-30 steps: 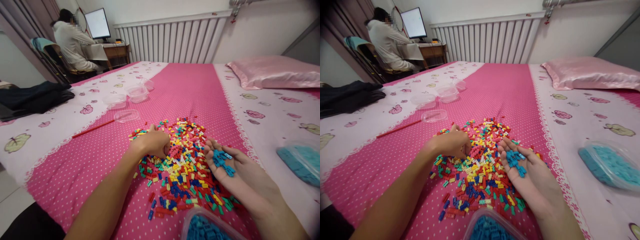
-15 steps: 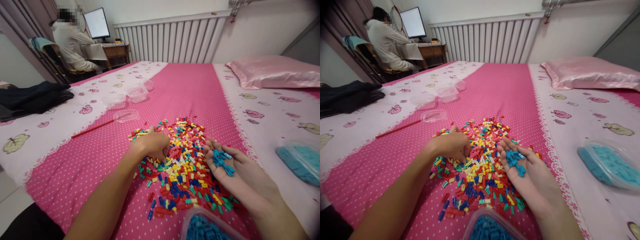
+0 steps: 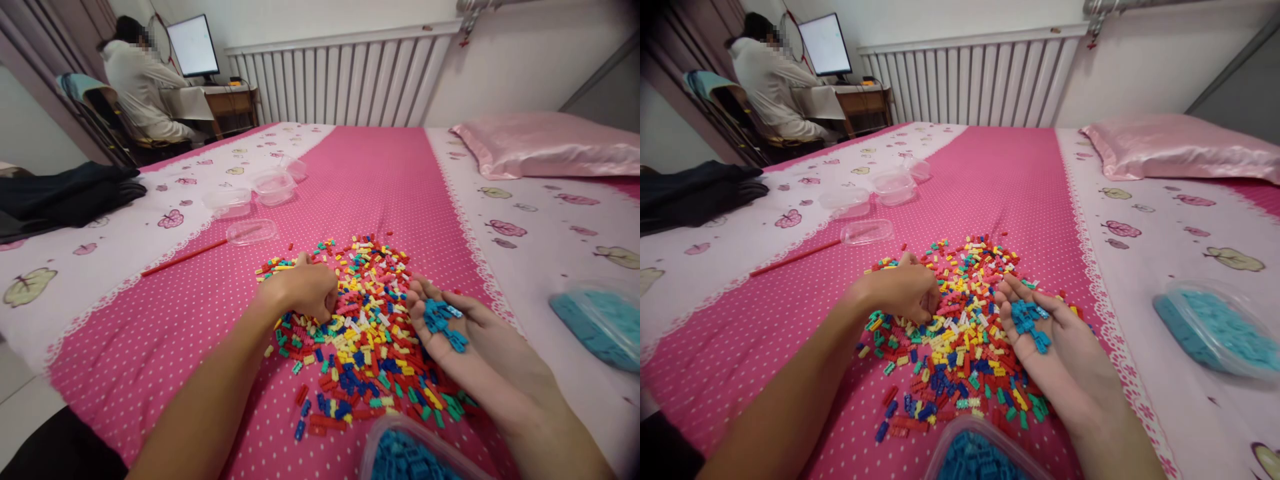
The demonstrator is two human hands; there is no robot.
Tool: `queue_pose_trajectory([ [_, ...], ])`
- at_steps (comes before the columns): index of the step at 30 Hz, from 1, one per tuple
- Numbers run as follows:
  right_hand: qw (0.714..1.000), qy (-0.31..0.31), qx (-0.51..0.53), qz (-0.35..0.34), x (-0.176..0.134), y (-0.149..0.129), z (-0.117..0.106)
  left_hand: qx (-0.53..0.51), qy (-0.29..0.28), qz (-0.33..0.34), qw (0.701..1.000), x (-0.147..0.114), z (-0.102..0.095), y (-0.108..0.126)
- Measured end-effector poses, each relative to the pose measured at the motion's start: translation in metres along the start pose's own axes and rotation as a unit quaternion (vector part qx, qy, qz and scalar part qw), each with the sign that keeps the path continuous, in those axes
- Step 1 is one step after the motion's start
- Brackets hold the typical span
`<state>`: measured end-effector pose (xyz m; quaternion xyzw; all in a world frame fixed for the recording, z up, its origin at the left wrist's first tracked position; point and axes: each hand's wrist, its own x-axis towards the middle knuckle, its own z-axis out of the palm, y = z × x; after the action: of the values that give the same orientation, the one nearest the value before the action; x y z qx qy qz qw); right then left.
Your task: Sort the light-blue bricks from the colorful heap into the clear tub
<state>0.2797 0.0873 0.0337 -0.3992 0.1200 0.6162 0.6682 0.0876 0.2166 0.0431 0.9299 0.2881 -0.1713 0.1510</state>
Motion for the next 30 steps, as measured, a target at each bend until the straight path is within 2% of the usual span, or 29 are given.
queue_pose_trajectory([
  [10, 1.000, 0.001, -0.001, -0.002, 0.001, 0.000, 0.002, -0.028, -0.013, 0.009, 0.999, 0.003, -0.004, 0.006],
  [18, 1.000, 0.000, -0.001, 0.004, 0.001, 0.000, 0.002, 0.018, -0.016, 0.013, 1.000, 0.008, 0.002, 0.012],
  [24, 1.000, 0.003, -0.005, -0.001, 0.001, 0.000, 0.001, -0.038, -0.030, 0.022, 0.999, 0.005, 0.002, -0.001],
  [27, 1.000, -0.001, -0.009, 0.001, 0.002, -0.001, 0.000, -0.083, 0.003, 0.019, 0.996, -0.001, -0.006, -0.014],
  [30, 1.000, -0.007, -0.019, 0.005, 0.002, 0.001, 0.002, -0.135, 0.109, 0.072, 0.982, -0.006, -0.016, -0.015],
])
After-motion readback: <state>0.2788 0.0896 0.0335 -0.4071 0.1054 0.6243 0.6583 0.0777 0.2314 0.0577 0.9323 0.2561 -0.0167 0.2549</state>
